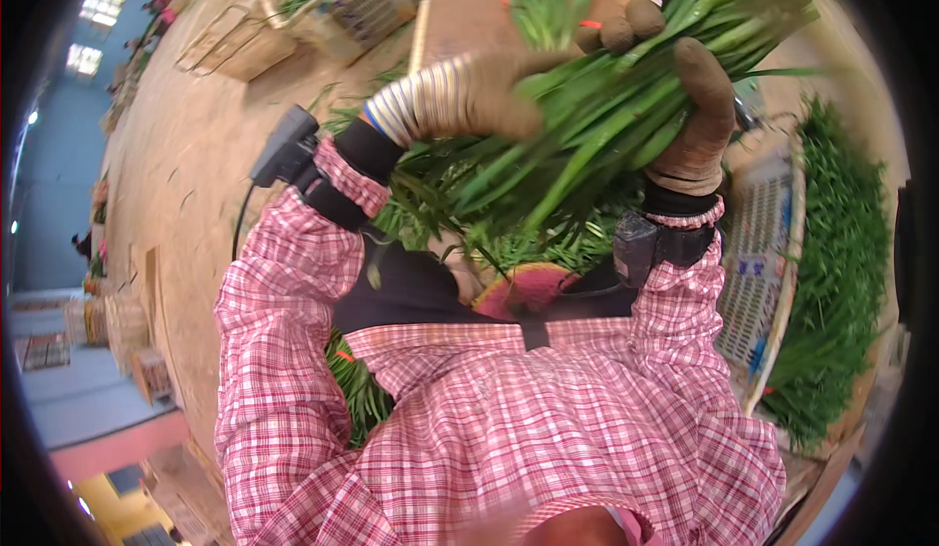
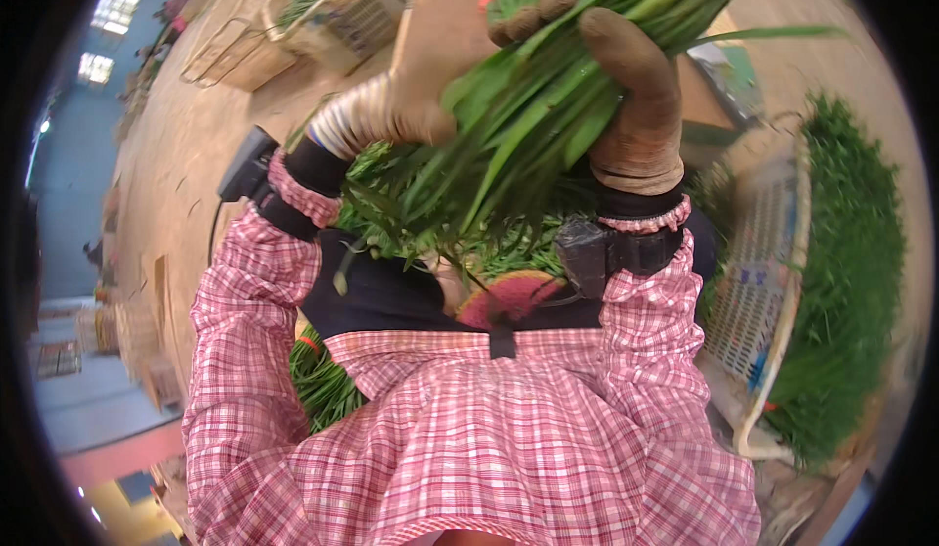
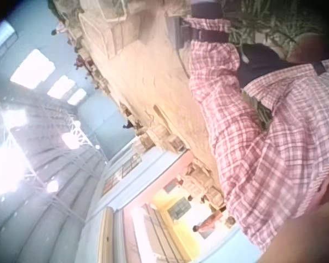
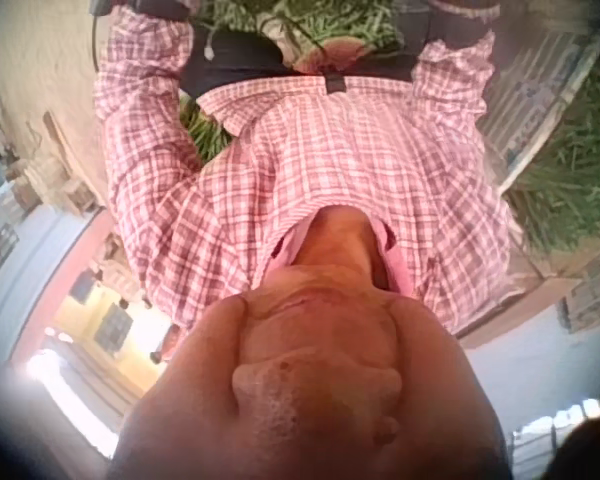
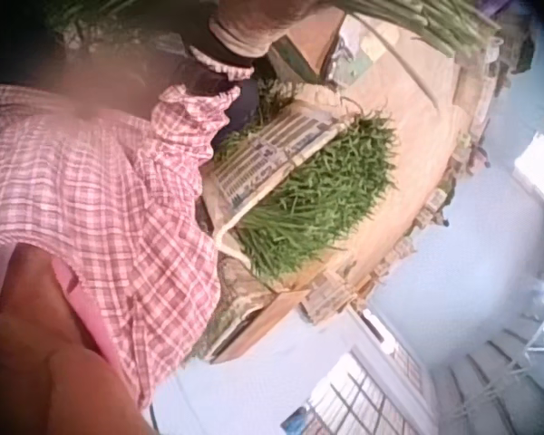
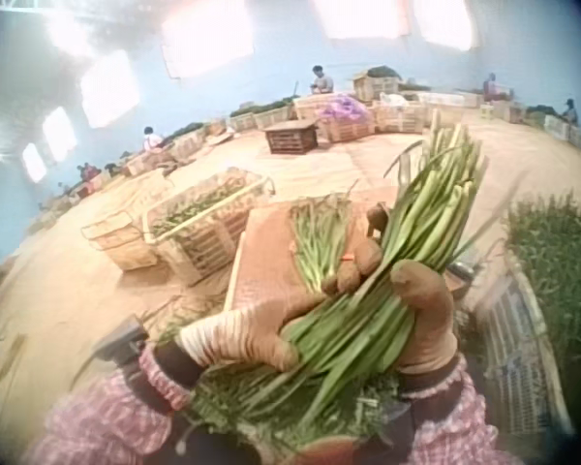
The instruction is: The person gathers a bunch of chives, pulls off loose leaves by hand, and aligns the stems on a wooden board. They then pick up a red tie and wrap it around the chives before placing the bundle into a plastic crate.
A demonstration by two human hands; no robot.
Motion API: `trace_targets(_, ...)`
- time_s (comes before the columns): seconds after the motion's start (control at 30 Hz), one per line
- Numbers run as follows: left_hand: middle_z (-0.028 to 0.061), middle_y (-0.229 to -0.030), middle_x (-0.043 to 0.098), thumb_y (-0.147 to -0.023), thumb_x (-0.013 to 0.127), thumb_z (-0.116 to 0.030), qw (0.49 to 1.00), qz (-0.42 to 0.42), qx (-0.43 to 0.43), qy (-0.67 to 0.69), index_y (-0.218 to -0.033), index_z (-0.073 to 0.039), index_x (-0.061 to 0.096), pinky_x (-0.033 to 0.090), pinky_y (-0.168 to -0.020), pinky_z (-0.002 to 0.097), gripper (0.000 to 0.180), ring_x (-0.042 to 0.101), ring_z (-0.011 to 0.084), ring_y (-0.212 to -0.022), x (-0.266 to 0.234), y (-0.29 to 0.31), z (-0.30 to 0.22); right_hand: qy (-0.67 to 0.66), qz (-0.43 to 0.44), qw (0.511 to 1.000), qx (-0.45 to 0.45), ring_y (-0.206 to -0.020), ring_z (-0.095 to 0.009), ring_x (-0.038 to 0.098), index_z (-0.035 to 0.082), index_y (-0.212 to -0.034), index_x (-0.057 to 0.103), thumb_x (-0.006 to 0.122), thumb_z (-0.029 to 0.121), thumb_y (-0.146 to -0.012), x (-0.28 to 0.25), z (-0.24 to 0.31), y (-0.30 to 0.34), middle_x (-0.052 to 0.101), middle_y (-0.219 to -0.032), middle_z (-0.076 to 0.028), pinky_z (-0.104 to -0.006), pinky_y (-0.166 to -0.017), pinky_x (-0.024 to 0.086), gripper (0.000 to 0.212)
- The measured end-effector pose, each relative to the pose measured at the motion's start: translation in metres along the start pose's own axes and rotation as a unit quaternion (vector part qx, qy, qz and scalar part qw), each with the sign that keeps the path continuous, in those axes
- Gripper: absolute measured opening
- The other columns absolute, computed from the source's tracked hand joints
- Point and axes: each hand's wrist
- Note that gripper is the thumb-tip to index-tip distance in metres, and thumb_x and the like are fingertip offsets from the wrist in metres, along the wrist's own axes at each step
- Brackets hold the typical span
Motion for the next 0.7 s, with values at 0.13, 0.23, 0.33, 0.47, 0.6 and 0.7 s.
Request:
trace_targets(0.13,0.0071,-0.106,0.069,-0.071,0.084,-0.029,0.970,0.201,-0.124,0.048,-0.119,-0.002,0.061,0.049,-0.085,0.0305,0.059,0.060,0.0139,-0.093,0.064,-0.008,0.058,0.012,0.076,0.997,-0.022,-0.101,-0.025,0.060,0.001,-0.108,0.058,0.058,0.030,-0.087,-0.054,0.059,0.014,0.062,-0.097,-0.009,-0.0413,-0.096,0.048,0.035)
trace_targets(0.23,0.0041,-0.099,0.070,-0.083,0.074,-0.029,0.934,0.231,-0.249,0.107,-0.116,-0.002,0.062,0.049,-0.079,0.0320,0.044,0.061,0.0143,-0.090,0.092,0.006,0.086,0.034,0.050,0.998,-0.025,-0.104,-0.026,0.060,0.001,-0.114,0.057,0.058,0.026,-0.090,-0.093,0.100,0.020,0.063,-0.102,-0.009,-0.0453,-0.099,0.047,0.035)
trace_targets(0.33,0.0042,-0.085,0.069,-0.091,0.064,-0.024,0.927,0.220,-0.297,0.069,-0.106,-0.002,0.065,0.051,-0.069,0.0336,0.027,0.063,0.0141,-0.077,0.098,0.014,0.107,0.067,-0.008,0.997,-0.035,-0.104,-0.027,0.061,0.001,-0.115,0.057,0.058,0.026,-0.090,-0.110,0.128,0.030,0.063,-0.102,-0.009,-0.0458,-0.100,0.047,0.036)
trace_targets(0.47,0.0203,-0.098,0.067,-0.083,0.059,-0.016,0.855,0.218,-0.267,-0.388,-0.114,-0.007,0.062,0.051,-0.079,0.0466,0.032,0.064,0.0376,-0.095,0.087,0.028,0.152,0.141,-0.019,0.990,-0.009,-0.104,-0.033,0.064,0.001,-0.126,0.051,0.060,0.028,-0.089,-0.142,0.179,0.046,0.066,-0.109,-0.020,-0.0483,-0.091,0.054,0.047)
trace_targets(0.6,0.0179,-0.108,0.068,-0.084,0.061,-0.019,0.752,0.239,-0.409,-0.458,-0.109,-0.010,0.067,0.052,-0.082,0.0460,0.028,0.064,0.0350,-0.102,0.058,0.081,0.219,0.124,-0.035,0.990,-0.060,-0.109,-0.036,0.061,-0.001,-0.129,0.047,0.062,0.031,-0.087,-0.131,0.197,0.051,0.064,-0.110,-0.023,-0.0492,-0.099,0.048,0.055)
trace_targets(0.7,0.0176,-0.111,0.067,-0.084,0.062,-0.020,0.709,0.248,-0.451,-0.482,-0.105,-0.009,0.071,0.052,-0.084,0.0451,0.026,0.065,0.0333,-0.104,0.060,0.080,0.216,0.032,0.010,0.999,-0.037,-0.112,-0.035,0.057,-0.005,-0.128,0.044,0.061,0.030,-0.087,-0.130,0.205,0.051,0.062,-0.114,-0.021,-0.0491,-0.103,0.043,0.056)
Point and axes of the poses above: each hand's wrist, its own y-axis away from the middle knuckle, its own x-axis out of the palm, z = x × y
